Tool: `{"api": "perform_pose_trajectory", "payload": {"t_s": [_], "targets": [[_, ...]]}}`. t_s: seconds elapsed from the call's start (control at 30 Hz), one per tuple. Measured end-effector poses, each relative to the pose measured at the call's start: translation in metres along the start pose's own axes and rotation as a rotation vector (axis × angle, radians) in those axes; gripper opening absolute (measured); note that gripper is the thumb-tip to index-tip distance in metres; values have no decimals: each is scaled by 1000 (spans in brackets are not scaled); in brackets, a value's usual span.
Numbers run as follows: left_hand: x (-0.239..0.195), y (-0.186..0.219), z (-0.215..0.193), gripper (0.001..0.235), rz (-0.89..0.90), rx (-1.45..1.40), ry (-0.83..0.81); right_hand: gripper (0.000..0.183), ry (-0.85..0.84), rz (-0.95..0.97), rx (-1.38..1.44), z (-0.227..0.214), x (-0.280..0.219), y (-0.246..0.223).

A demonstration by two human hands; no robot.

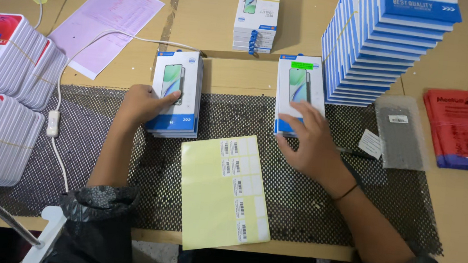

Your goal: The person removes mobile phone screen assemblies from boxes by hand, applies labels and protective films to them, puts them back into the boxes, and stacks the boxes on a table.

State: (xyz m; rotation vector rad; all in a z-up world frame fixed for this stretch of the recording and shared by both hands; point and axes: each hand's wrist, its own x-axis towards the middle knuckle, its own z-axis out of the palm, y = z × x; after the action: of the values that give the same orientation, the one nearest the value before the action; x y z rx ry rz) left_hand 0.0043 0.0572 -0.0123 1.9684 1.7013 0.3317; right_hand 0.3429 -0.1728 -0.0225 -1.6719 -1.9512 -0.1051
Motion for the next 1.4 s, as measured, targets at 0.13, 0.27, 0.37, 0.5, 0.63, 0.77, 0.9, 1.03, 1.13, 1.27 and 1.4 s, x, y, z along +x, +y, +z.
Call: {"api": "perform_pose_trajectory", "payload": {"t_s": [0.13, 0.27, 0.37, 0.5, 0.63, 0.77, 0.9, 1.03, 1.13, 1.27, 1.4], "targets": [[-18, 8, -2, 80, 37, 35, -2, 71, -130, 68, -214, -3, -6, 25], [-56, 29, 2, 65, 414, -39, 449, 62, -247, -6, -389, -2, -8, 33], [-101, 48, 17, 45, 680, -115, 491, 55, -256, -78, -446, -11, -14, 8], [-175, 59, 51, 56, 725, -70, 135, 54, -226, -271, -482, -20, -42, -42], [-229, 51, 66, 99, 668, -147, -208, 51, -275, -346, -335, -22, -73, -85], [-260, 31, 77, 121, 556, -336, -283, 50, -220, -487, -237, -17, -83, -93], [-265, 32, 80, 122, 489, -459, -307, 52, -263, -636, -195, -14, -71, -84], [-261, 23, 110, 123, 566, -493, -113, 54, -351, -707, -153, -29, -40, -80], [-259, 22, 117, 115, 541, -472, -81, 52, -513, -673, -27, -66, 11, -84], [-258, 25, 112, 82, 603, -379, -58, 47, -119, -423, -82, -88, 69, -75], [-259, 26, 113, 68, 604, -325, -44, 50, 222, -267, -435, -40, 85, -62]]}}
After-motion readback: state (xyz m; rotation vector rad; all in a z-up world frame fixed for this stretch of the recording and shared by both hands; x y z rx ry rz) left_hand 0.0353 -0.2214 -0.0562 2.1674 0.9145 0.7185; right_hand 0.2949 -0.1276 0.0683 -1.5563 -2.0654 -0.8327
